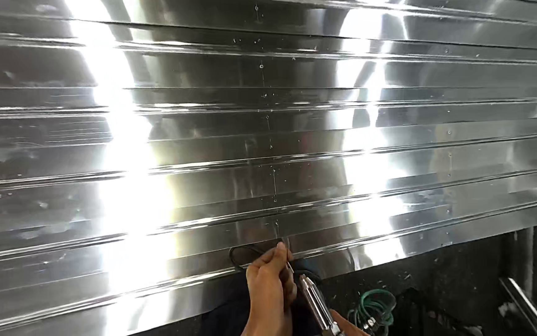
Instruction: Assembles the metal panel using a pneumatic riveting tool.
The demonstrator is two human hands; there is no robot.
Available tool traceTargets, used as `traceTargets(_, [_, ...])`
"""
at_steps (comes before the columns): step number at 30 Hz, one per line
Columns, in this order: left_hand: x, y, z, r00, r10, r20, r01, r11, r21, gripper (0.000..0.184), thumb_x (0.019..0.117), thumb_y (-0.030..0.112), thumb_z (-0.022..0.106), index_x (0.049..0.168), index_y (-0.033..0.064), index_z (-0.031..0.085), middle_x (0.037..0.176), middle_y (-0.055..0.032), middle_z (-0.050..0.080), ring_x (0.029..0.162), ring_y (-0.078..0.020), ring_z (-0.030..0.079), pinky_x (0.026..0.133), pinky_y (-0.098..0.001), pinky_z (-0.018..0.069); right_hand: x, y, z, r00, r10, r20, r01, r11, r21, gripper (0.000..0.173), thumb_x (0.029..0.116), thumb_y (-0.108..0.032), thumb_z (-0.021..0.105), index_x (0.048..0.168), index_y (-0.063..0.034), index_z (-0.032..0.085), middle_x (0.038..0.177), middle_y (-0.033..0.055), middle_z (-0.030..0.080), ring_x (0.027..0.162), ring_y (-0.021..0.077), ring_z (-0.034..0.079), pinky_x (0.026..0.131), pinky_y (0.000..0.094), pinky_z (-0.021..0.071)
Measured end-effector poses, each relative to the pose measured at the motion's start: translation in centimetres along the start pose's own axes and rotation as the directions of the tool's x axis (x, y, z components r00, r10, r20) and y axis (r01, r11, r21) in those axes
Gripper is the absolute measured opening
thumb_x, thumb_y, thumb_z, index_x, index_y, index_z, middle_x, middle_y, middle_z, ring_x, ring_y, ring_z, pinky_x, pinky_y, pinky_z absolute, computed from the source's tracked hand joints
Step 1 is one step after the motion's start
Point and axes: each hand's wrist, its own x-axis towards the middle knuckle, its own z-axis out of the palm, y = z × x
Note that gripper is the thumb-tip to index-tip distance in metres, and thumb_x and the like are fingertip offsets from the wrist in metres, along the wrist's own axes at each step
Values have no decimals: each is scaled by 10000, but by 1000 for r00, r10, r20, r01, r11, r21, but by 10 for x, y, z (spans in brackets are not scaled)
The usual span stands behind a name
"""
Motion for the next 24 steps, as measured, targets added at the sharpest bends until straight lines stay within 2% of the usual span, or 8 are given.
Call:
traceTargets(4, [4,9,5,998,-49,-50,51,998,30,374,1085,158,495,753,27,606,457,38,305,345,-45,295,334,-199,294,8,-4,10,1000,24,8,-24,999,-46,308,915,-229,739,1121,-1,760,891,126,769,762,201,737,696,394,613])
traceTargets(10, [11,17,-3,976,-218,2,216,966,-139,375,1099,212,449,778,63,573,467,62,288,340,-21,277,323,-175,277,12,-7,15,998,40,53,-35,996,-87,304,920,-215,730,1136,-4,755,899,125,764,763,205,733,691,390,612])
traceTargets(17, [23,12,-10,976,-209,-63,207,978,-26,374,1074,179,528,744,26,613,465,32,315,345,-50,294,325,-199,275,17,-14,20,995,50,91,-22,960,-278,310,924,-246,715,1157,-48,767,828,109,741,692,223,705,607,394,577])
traceTargets(20, [28,15,-14,972,-225,-63,224,974,-13,379,1081,193,515,746,38,601,468,42,299,348,-44,283,329,-194,272,22,-14,23,994,53,92,-22,950,-312,311,918,-250,720,1147,-46,772,808,103,733,677,211,698,602,378,576])
traceTargets(24, [29,17,-18,984,-167,-68,170,984,48,374,1074,168,528,745,17,627,469,18,341,354,-55,303,334,-205,280,27,-16,27,994,39,101,-3,942,-334,307,905,-236,731,1141,-44,774,795,101,731,668,205,694,593,370,572])
